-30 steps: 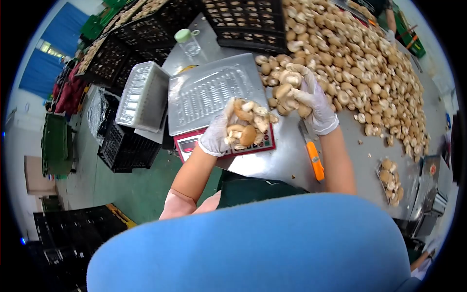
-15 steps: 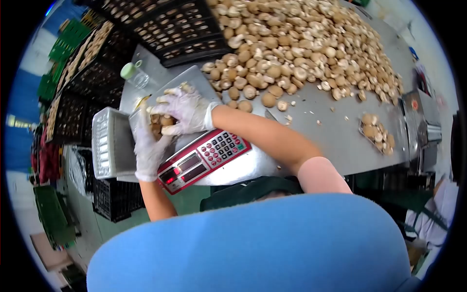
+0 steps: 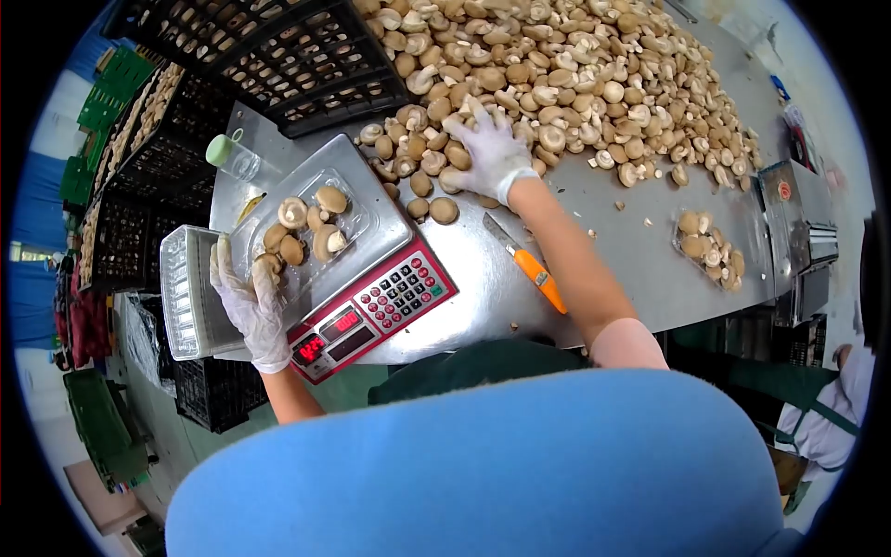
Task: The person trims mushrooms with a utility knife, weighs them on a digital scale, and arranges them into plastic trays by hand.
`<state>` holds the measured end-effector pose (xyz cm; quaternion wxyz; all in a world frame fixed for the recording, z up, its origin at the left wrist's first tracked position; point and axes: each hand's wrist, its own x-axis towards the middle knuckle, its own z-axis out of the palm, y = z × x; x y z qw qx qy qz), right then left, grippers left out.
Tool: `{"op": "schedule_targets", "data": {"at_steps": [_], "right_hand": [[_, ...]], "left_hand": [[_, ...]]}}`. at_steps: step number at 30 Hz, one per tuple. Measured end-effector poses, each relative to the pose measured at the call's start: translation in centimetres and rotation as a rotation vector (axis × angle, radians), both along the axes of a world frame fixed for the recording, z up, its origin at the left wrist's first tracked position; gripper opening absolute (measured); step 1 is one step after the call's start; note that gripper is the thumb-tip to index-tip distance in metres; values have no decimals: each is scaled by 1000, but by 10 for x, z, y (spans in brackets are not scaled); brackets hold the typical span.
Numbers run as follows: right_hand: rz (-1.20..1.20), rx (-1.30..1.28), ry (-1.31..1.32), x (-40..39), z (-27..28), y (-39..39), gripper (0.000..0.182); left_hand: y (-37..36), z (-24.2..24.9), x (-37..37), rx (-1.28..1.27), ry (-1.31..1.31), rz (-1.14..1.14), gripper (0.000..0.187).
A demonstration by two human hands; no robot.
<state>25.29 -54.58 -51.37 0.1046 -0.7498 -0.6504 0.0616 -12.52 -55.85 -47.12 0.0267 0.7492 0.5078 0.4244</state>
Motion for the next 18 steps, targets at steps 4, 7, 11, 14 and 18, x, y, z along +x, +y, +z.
{"op": "schedule_targets", "data": {"at_steps": [4, 7, 11, 14, 18], "right_hand": [[16, 256, -52, 7, -45, -4, 62], [88, 299, -95, 18, -47, 1, 51], [362, 481, -93, 55, -53, 13, 38], [402, 497, -8, 73, -57, 15, 34], [370, 654, 159, 77, -57, 20, 29]], "left_hand": [[-12, 21, 59, -28, -190, -104, 55], [-15, 15, 112, 87, 51, -295, 36], [-27, -16, 182, -20, 232, -600, 32], [-27, -53, 227, -247, 484, -620, 45], [-23, -76, 266, -340, 402, -549, 64]]}}
